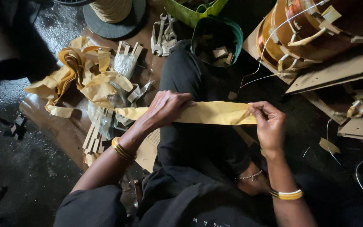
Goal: The person sits on the floor and repeatedly wraps tan insulating tape around copper-wound coils mounted in a wooden frame. They tear off tape strips, position them over the windings, and smooth them down by hand. The process is repeated multiple times across the visible coils.
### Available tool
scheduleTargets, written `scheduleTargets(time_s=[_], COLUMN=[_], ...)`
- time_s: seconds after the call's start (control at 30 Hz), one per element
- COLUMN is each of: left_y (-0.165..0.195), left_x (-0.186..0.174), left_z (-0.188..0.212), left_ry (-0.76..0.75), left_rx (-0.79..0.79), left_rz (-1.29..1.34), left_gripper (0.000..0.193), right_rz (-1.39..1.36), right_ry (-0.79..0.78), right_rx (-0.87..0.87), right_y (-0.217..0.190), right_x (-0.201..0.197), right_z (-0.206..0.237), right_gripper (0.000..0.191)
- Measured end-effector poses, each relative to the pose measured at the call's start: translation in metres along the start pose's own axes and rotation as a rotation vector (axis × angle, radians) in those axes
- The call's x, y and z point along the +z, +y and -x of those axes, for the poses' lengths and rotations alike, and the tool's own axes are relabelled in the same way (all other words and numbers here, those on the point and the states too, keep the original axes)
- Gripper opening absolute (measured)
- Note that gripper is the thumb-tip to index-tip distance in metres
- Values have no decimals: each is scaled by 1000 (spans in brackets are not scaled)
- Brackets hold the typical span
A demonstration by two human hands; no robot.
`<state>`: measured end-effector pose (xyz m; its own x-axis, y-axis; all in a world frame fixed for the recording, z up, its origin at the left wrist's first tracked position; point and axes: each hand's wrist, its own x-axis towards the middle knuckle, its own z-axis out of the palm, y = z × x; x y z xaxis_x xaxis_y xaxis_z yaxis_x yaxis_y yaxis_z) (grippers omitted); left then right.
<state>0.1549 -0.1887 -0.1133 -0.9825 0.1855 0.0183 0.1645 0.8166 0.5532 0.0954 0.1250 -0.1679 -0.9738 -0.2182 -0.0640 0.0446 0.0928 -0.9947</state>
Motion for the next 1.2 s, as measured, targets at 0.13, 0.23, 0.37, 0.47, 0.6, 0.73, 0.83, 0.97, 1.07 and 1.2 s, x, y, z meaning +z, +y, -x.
scheduleTargets(time_s=[0.13,0.23,0.37,0.47,0.6,0.73,0.83,0.97,1.07,1.2], left_y=[-16,-29,-51,-46,22,126,172,205,240,286], left_x=[13,12,-31,-61,-47,39,108,171,206,244], left_z=[2,7,24,26,2,-33,-70,-107,-119,-119], left_ry=[65,138,375,225,563,60,-326,-608,-796,-1030], left_rx=[-92,-362,-337,-431,-160,79,123,208,131,-72], left_rz=[162,348,115,-536,-1018,368,584,547,617,878], left_gripper=[24,20,25,68,88,85,75,40,34,31], right_rz=[0,-69,-207,-80,110,265,258,309,540,231], right_ry=[29,159,221,266,313,392,514,710,779,887], right_rx=[-58,-3,11,33,8,-31,68,146,241,191], right_y=[1,0,-6,-6,-9,-16,-22,-28,-25,-11], right_x=[12,7,-26,-45,-74,-104,-131,-179,-212,-246], right_z=[4,12,25,44,74,113,144,184,216,258], right_gripper=[5,7,7,9,14,16,15,16,15,13])
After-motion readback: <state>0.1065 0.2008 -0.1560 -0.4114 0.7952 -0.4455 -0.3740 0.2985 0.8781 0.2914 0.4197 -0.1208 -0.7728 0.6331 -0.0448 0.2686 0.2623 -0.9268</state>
